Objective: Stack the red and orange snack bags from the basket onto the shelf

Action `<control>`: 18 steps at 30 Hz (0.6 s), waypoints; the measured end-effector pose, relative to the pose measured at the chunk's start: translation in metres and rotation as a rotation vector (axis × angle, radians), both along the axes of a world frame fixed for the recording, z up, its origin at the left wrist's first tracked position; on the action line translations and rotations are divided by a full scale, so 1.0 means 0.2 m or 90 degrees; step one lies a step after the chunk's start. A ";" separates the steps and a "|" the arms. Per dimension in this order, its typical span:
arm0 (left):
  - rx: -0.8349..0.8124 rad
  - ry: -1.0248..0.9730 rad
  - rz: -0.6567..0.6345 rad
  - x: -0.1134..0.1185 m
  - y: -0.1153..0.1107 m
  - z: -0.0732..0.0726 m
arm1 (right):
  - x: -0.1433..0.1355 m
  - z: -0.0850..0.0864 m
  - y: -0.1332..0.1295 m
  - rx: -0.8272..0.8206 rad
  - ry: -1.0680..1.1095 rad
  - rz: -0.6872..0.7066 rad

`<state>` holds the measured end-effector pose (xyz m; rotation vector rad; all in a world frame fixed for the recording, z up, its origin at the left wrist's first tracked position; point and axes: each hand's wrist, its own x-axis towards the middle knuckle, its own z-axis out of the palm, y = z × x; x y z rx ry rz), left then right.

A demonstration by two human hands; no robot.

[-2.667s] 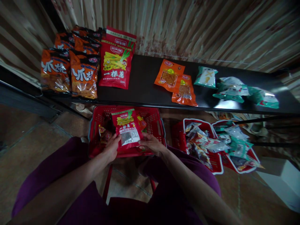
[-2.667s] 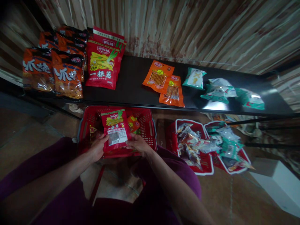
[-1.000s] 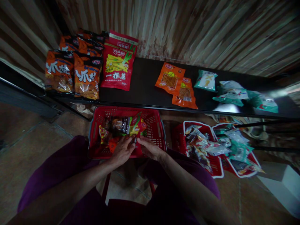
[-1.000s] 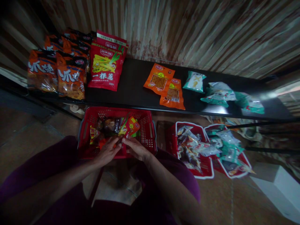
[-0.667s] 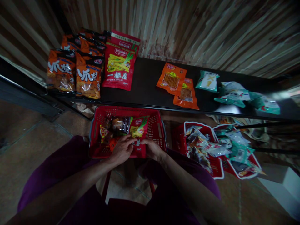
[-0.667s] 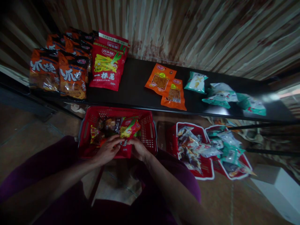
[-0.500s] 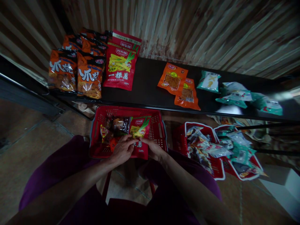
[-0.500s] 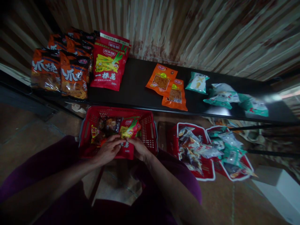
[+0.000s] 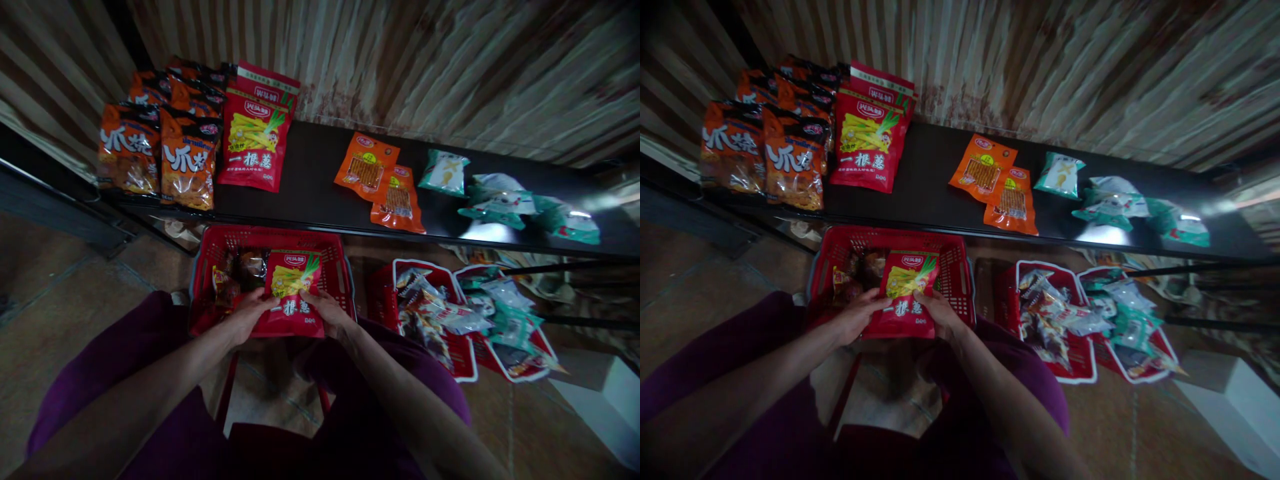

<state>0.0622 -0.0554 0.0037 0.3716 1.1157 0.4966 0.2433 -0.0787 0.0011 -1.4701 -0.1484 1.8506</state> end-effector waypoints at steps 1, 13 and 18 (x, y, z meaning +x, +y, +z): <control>0.012 0.005 0.005 0.00 0.00 0.00 | 0.00 0.01 0.00 0.011 -0.005 0.006; 0.123 0.140 -0.021 -0.01 0.00 0.00 | 0.01 -0.01 -0.02 0.070 0.016 0.099; 0.114 0.122 -0.037 -0.01 -0.03 -0.01 | 0.00 -0.02 -0.02 0.084 -0.011 0.072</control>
